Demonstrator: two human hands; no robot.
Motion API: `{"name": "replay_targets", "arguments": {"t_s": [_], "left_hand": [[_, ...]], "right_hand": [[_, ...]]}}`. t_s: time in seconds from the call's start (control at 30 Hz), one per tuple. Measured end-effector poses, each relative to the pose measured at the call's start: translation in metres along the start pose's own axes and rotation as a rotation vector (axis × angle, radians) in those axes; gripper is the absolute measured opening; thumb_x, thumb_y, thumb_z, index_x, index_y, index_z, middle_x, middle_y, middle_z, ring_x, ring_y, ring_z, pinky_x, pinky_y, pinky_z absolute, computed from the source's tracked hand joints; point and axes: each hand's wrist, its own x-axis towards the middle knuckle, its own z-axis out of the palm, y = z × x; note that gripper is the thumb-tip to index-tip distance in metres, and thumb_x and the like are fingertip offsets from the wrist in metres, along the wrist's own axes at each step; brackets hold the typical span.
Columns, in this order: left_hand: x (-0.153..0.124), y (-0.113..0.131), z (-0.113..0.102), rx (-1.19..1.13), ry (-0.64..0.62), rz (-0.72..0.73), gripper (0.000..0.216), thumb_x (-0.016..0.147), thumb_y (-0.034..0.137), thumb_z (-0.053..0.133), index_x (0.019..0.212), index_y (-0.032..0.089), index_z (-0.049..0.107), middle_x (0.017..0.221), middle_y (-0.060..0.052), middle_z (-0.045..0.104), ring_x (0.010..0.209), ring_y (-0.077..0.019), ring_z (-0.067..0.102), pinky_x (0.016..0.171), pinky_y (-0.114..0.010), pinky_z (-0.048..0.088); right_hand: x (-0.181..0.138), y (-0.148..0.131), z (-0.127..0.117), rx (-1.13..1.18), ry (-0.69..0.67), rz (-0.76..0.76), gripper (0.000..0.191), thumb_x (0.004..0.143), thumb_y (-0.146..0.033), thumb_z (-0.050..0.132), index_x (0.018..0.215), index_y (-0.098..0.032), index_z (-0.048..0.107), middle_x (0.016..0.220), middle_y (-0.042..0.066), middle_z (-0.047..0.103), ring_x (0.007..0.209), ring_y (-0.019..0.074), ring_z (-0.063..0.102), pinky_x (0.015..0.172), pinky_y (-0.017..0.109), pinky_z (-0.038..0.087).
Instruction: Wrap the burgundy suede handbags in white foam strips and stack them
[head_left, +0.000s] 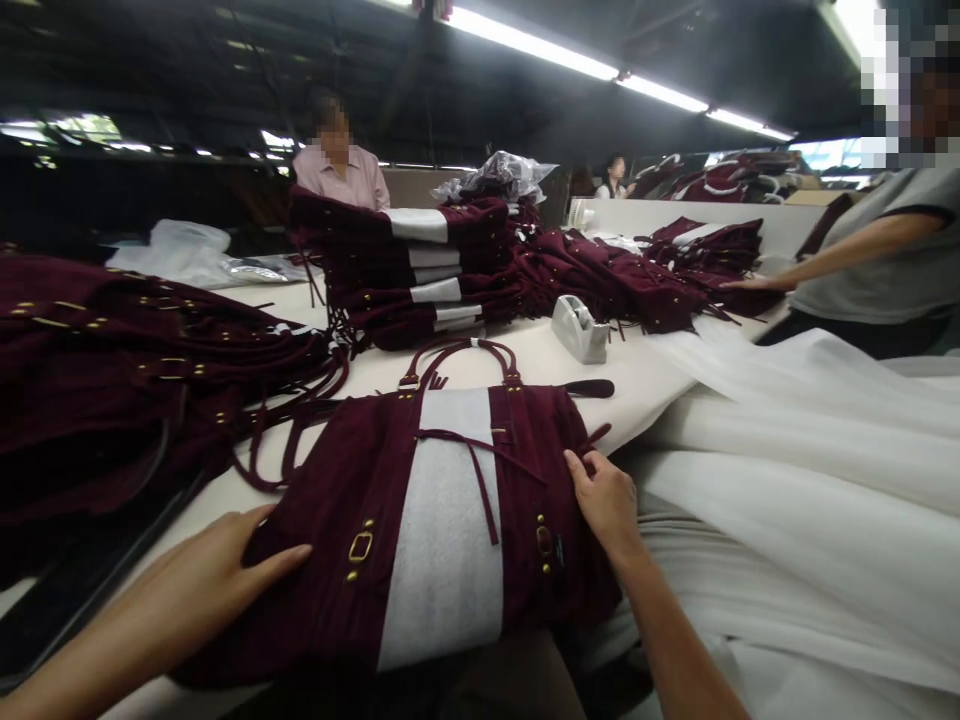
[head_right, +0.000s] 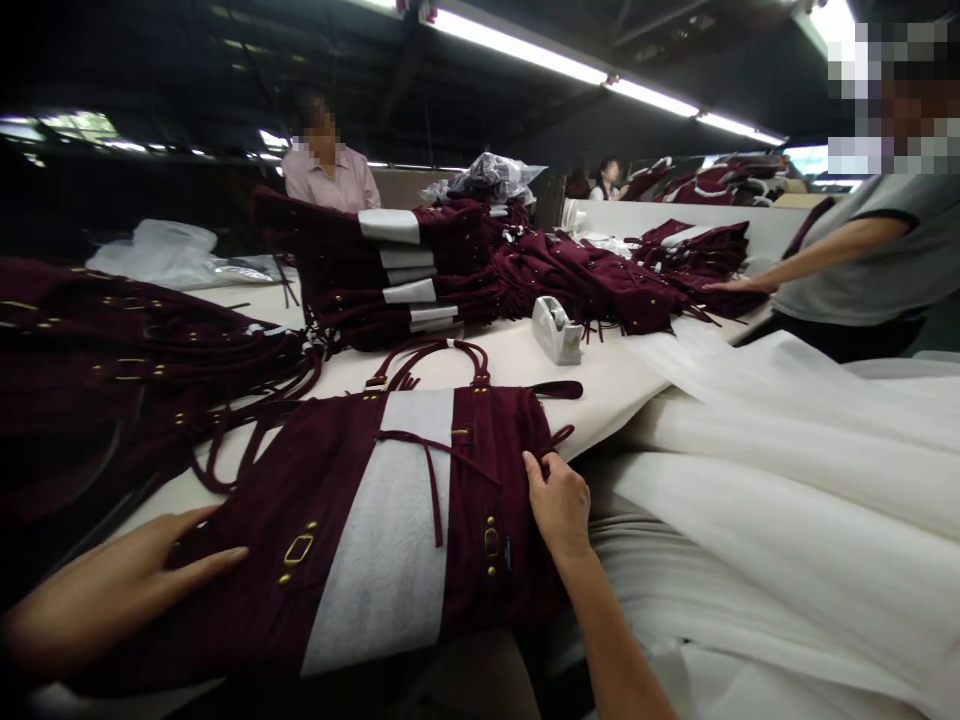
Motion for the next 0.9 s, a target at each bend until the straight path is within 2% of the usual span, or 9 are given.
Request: {"name": "replay_targets", "arguments": {"t_s": [0.07, 0.17, 0.27, 0.33, 0.43, 0.53, 0.63, 0.73, 0.9], "left_hand": [[0.003, 0.01, 0.004, 0.184, -0.028, 0.055, 0.032, 0.047, 0.018, 0.087, 0.075, 0.021, 0.071, 0.084, -0.005, 0.072, 0.12, -0.0416, 0.054, 0.113, -0.051, 0.027], [0.019, 0.015, 0.008, 0.142, -0.011, 0.07, 0.032, 0.055, 0.014, 0.079, 0.086, 0.019, 0.073, 0.093, -0.007, 0.074, 0.105, -0.0327, 0.065, 0.101, -0.039, 0.046], [0.043, 0.013, 0.01, 0.2, 0.122, 0.135, 0.036, 0.068, 0.015, 0.071, 0.103, 0.017, 0.07, 0.102, -0.007, 0.073, 0.1, -0.0257, 0.067, 0.095, -0.034, 0.05], [0.057, 0.011, 0.014, 0.248, 0.184, 0.127, 0.034, 0.072, 0.013, 0.068, 0.106, 0.015, 0.069, 0.096, -0.007, 0.073, 0.094, -0.0226, 0.068, 0.09, -0.031, 0.051], [0.062, 0.007, 0.018, 0.276, 0.204, 0.105, 0.031, 0.072, 0.01, 0.066, 0.103, 0.014, 0.068, 0.09, -0.006, 0.07, 0.086, -0.0206, 0.067, 0.083, -0.03, 0.052], [0.049, 0.006, 0.015, 0.338, 0.255, 0.142, 0.022, 0.072, 0.014, 0.067, 0.094, 0.014, 0.07, 0.103, -0.011, 0.065, 0.099, -0.0248, 0.062, 0.093, -0.035, 0.047], [0.025, 0.01, 0.006, 0.544, 0.252, 0.237, 0.014, 0.075, 0.02, 0.068, 0.088, 0.013, 0.069, 0.102, -0.013, 0.062, 0.105, -0.0292, 0.058, 0.096, -0.038, 0.044], [0.006, 0.017, 0.002, 0.797, 0.201, 0.327, 0.011, 0.083, 0.02, 0.062, 0.089, 0.012, 0.067, 0.097, -0.013, 0.064, 0.099, -0.0289, 0.059, 0.09, -0.037, 0.046], [-0.012, 0.026, 0.026, 0.99, 0.259, 0.325, 0.022, 0.087, 0.003, 0.043, 0.092, 0.01, 0.064, 0.09, -0.016, 0.066, 0.089, -0.0297, 0.061, 0.081, -0.041, 0.048]], "right_hand": [[0.011, -0.008, 0.001, 0.126, -0.01, 0.025, 0.052, 0.087, -0.063, 0.046, 0.064, -0.02, 0.063, 0.056, 0.003, 0.059, 0.057, 0.019, 0.054, 0.061, 0.031, 0.042], [0.045, -0.023, 0.003, 0.536, 0.06, 0.193, 0.04, 0.084, -0.054, 0.059, 0.075, -0.016, 0.068, 0.062, 0.0, 0.064, 0.064, 0.0171, 0.059, 0.061, 0.026, 0.048], [0.097, -0.051, 0.011, 0.945, 0.061, 0.415, 0.019, 0.085, -0.033, 0.064, 0.087, -0.015, 0.067, 0.073, 0.0, 0.069, 0.074, 0.0154, 0.066, 0.069, 0.023, 0.055], [0.126, -0.07, 0.018, 1.03, -0.145, 0.548, 0.014, 0.089, -0.026, 0.059, 0.085, -0.014, 0.065, 0.073, 0.002, 0.07, 0.07, 0.0154, 0.068, 0.069, 0.025, 0.058], [0.143, -0.082, 0.022, 0.894, -0.551, 0.628, 0.018, 0.093, -0.024, 0.054, 0.084, -0.012, 0.065, 0.074, 0.009, 0.072, 0.066, 0.0194, 0.07, 0.068, 0.032, 0.06], [0.133, -0.072, 0.016, 0.795, -0.759, 0.488, 0.016, 0.087, -0.027, 0.062, 0.092, -0.012, 0.067, 0.086, 0.013, 0.074, 0.077, 0.0242, 0.072, 0.076, 0.036, 0.06], [0.12, -0.047, 0.0, 0.66, -0.847, 0.283, 0.031, 0.077, -0.04, 0.071, 0.097, -0.017, 0.069, 0.103, 0.01, 0.073, 0.097, 0.0262, 0.069, 0.087, 0.034, 0.056], [0.116, -0.015, -0.013, 0.261, -0.689, 0.018, 0.041, 0.063, -0.054, 0.068, 0.087, -0.021, 0.074, 0.101, 0.01, 0.074, 0.101, 0.0326, 0.066, 0.088, 0.037, 0.055], [0.11, 0.035, -0.013, -0.176, -0.45, -0.374, 0.041, 0.054, -0.05, 0.056, 0.083, -0.031, 0.077, 0.09, 0.009, 0.073, 0.07, 0.0336, 0.068, 0.068, 0.046, 0.054]]}}
